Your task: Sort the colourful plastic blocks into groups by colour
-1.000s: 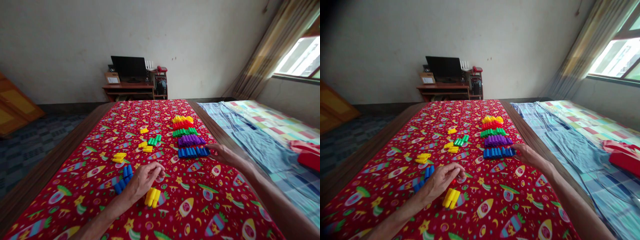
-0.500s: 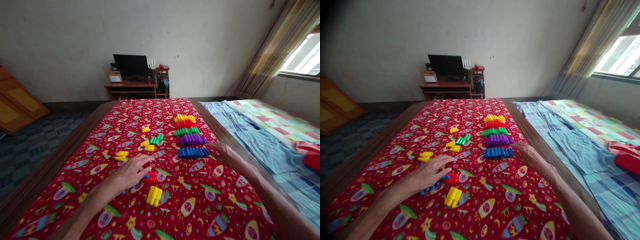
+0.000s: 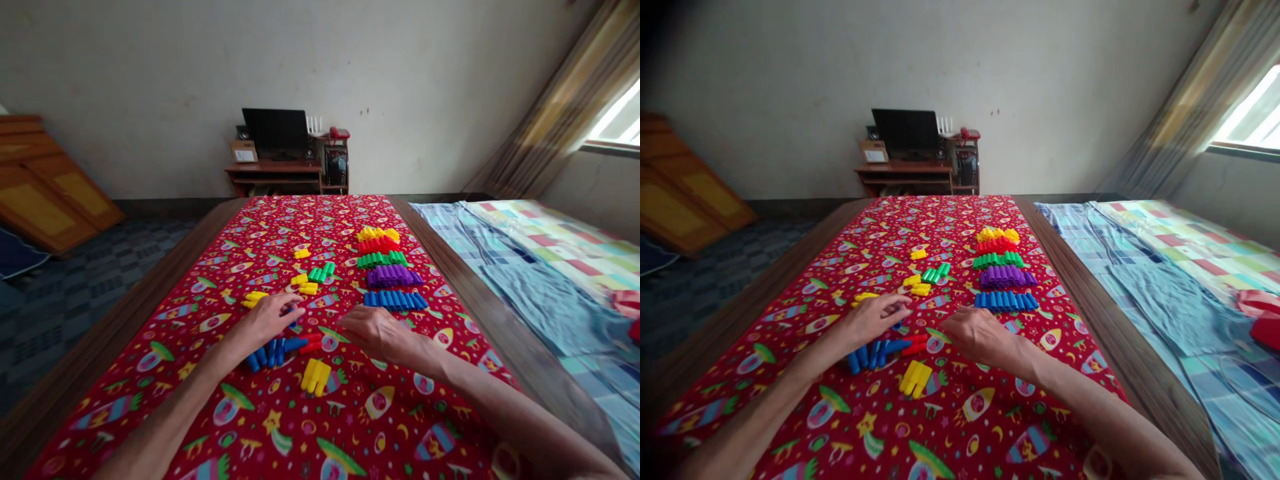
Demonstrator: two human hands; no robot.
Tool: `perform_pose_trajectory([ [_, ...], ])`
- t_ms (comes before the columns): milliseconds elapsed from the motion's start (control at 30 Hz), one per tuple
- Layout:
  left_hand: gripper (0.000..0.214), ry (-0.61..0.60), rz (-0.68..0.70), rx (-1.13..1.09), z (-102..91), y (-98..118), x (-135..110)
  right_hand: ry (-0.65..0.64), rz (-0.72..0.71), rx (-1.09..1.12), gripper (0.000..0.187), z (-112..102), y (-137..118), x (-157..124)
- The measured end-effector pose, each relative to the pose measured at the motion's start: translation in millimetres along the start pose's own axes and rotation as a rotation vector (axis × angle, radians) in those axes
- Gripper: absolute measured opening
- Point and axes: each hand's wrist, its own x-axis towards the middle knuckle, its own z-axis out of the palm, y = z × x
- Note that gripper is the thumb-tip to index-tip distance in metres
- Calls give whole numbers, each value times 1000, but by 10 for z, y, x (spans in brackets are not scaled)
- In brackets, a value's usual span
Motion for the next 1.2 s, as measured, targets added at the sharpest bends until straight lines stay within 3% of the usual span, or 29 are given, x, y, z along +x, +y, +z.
perform_pose_trajectory([
  [133,42,46,-84,-279,-128,134,14,-52,-105,22,16,251,-210,346],
  [300,64,98,-262,-782,-35,333,-194,129,-46,83,40,414,-286,615],
  [400,76,124,-274,-975,132,479,-284,195,12,184,40,413,-258,633],
  [600,89,70,-217,-1136,371,651,-361,155,-15,327,21,228,-253,429],
  [700,84,41,-126,-1015,375,682,-362,132,-29,313,24,120,-248,355],
  [800,62,43,6,-689,269,598,-346,154,-22,243,28,-71,-99,300],
  [900,42,50,82,-201,66,368,-403,160,127,117,35,-374,202,174],
  [1000,47,26,81,80,-126,52,-572,138,327,-23,39,-691,514,-40],
  [1100,59,-27,54,239,-204,-210,-735,28,482,-84,39,-914,701,-245],
  [1200,53,-19,62,313,-160,-306,-779,-160,581,-97,40,-1005,748,-344],
])
